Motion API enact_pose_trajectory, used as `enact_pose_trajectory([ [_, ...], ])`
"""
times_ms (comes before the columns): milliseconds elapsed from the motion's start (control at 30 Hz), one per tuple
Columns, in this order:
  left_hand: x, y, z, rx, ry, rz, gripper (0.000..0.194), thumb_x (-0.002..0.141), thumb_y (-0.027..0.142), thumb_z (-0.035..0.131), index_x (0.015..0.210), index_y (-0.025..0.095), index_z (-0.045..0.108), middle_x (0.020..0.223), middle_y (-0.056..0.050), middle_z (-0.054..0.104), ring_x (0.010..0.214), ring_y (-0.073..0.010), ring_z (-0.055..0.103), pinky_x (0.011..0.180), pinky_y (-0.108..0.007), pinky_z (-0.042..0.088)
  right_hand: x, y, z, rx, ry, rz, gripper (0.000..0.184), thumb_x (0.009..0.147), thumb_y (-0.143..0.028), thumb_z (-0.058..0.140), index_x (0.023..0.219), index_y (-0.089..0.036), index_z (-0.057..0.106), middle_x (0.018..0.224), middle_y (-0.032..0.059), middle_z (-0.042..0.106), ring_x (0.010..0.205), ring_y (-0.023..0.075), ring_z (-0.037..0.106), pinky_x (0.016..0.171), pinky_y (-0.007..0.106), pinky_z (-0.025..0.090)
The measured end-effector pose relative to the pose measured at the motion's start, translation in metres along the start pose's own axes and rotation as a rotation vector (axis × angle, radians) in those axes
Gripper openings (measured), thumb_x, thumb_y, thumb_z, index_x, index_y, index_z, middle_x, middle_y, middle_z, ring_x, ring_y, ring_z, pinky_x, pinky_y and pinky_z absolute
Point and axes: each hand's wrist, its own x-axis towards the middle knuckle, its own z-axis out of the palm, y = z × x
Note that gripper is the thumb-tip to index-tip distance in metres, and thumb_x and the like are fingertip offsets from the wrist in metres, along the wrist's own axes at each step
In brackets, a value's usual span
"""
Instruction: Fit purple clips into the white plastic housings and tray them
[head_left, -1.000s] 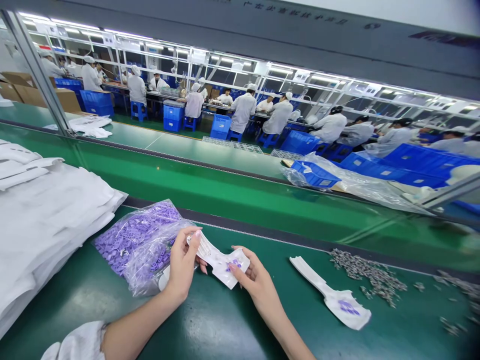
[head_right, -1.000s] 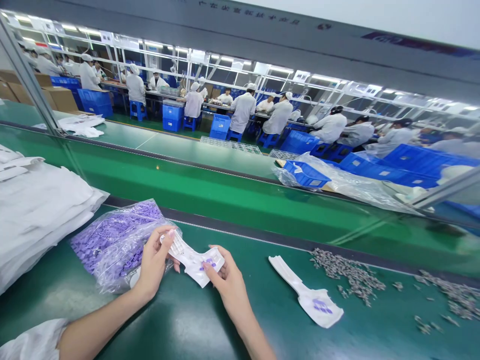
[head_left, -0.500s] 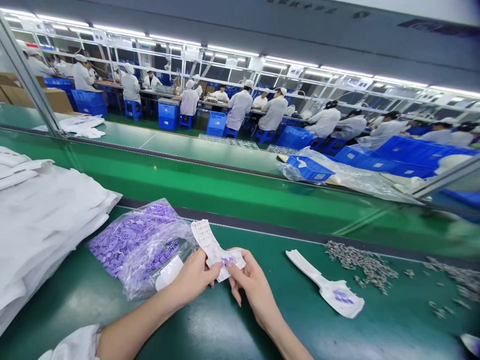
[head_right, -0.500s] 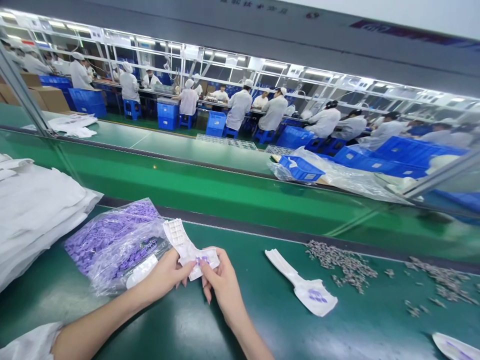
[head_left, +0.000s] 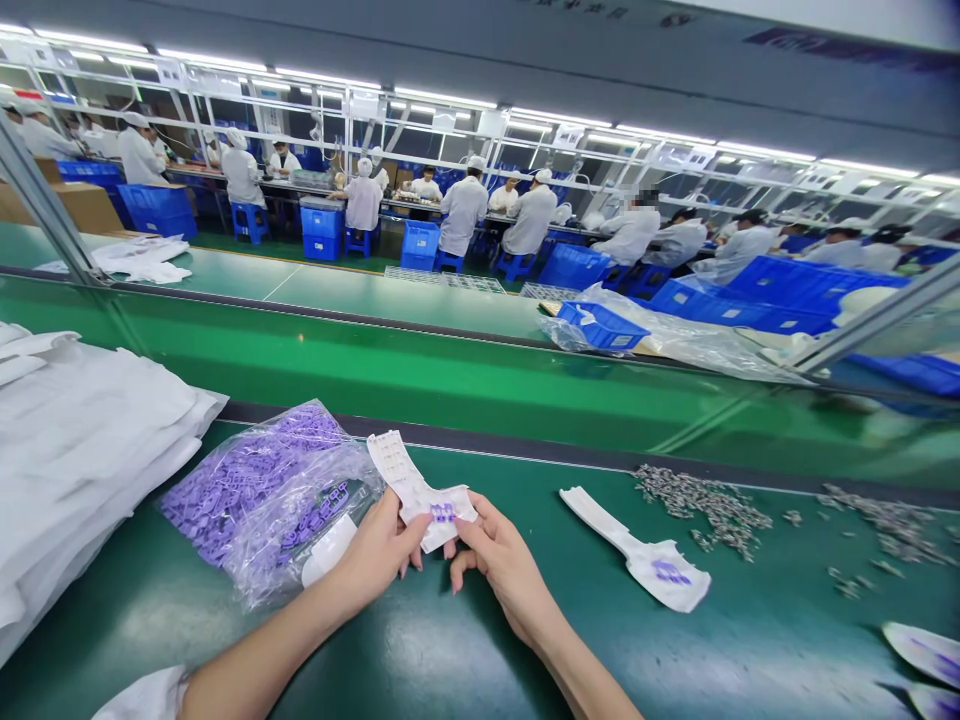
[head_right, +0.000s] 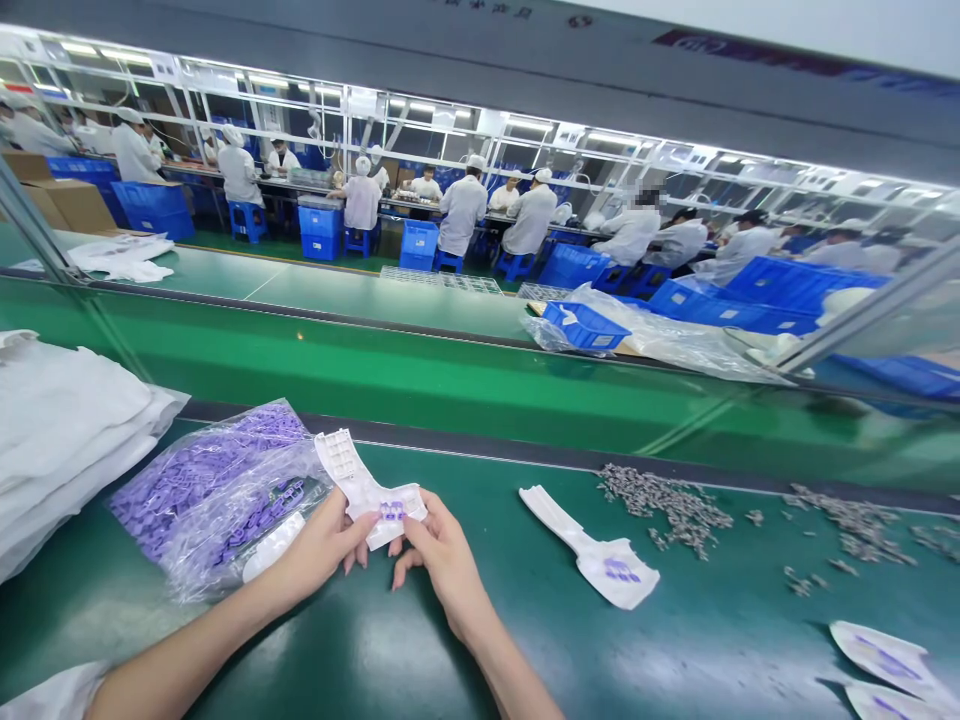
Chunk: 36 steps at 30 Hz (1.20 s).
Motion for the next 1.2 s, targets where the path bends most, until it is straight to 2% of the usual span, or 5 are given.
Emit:
enact_pose_trajectory([
  [400,0.001,-0.002,-0.001,-0.071,-0.029,0.008,0.029,0.085,0.04,0.047,0.095,0.013,0.042,0.051,0.006,0.05,0.038,-0.0069,0.043,0.036,-0.016,0.032,-0.001,-0.001,0.0,0.006,0.037,0.021,0.036,0.082,-0.036,0.062,0.105,-0.011,0.048,0.062,-0.0002,0.057,0.054,0.0109,0.05,0.043,0.022,0.051],
  [733,0.005,0.002,-0.006,-0.267,-0.07,-0.026,0.054,0.082,0.047,0.048,0.121,0.014,0.032,0.05,0.007,0.051,0.034,-0.0085,0.045,0.029,-0.014,0.03,-0.003,-0.013,0.002,0.122,-0.026,0.058,0.039,0.082,-0.03,0.06,0.115,-0.009,0.056,0.08,0.008,0.064,0.069,0.0139,0.057,0.057,0.025,0.055],
  [867,0.004,0.001,-0.006,-0.255,-0.081,-0.033,0.053,0.083,0.047,0.047,0.122,0.014,0.032,0.056,0.005,0.054,0.035,-0.0078,0.046,0.029,-0.013,0.028,-0.003,-0.011,0.001,0.12,-0.041,0.071,0.043,0.079,-0.034,0.065,0.113,-0.01,0.053,0.074,0.005,0.062,0.067,0.0136,0.056,0.056,0.026,0.056],
  [1033,0.002,-0.006,-0.003,-0.171,-0.089,-0.014,0.047,0.087,0.043,0.044,0.122,0.014,0.034,0.059,0.005,0.053,0.036,-0.0045,0.04,0.031,-0.013,0.027,-0.003,-0.005,0.004,0.071,0.01,0.061,0.043,0.075,-0.034,0.07,0.107,-0.016,0.047,0.068,-0.0022,0.054,0.058,0.0106,0.05,0.044,0.022,0.053],
  [1200,0.0,-0.012,-0.001,-0.102,-0.085,0.022,0.04,0.09,0.042,0.039,0.12,0.015,0.036,0.058,0.007,0.051,0.035,-0.0034,0.037,0.041,-0.017,0.037,-0.003,0.001,0.005,-0.024,0.045,0.045,0.044,0.076,-0.038,0.069,0.105,-0.018,0.042,0.06,-0.0076,0.049,0.041,0.0058,0.044,0.034,0.016,0.043],
])
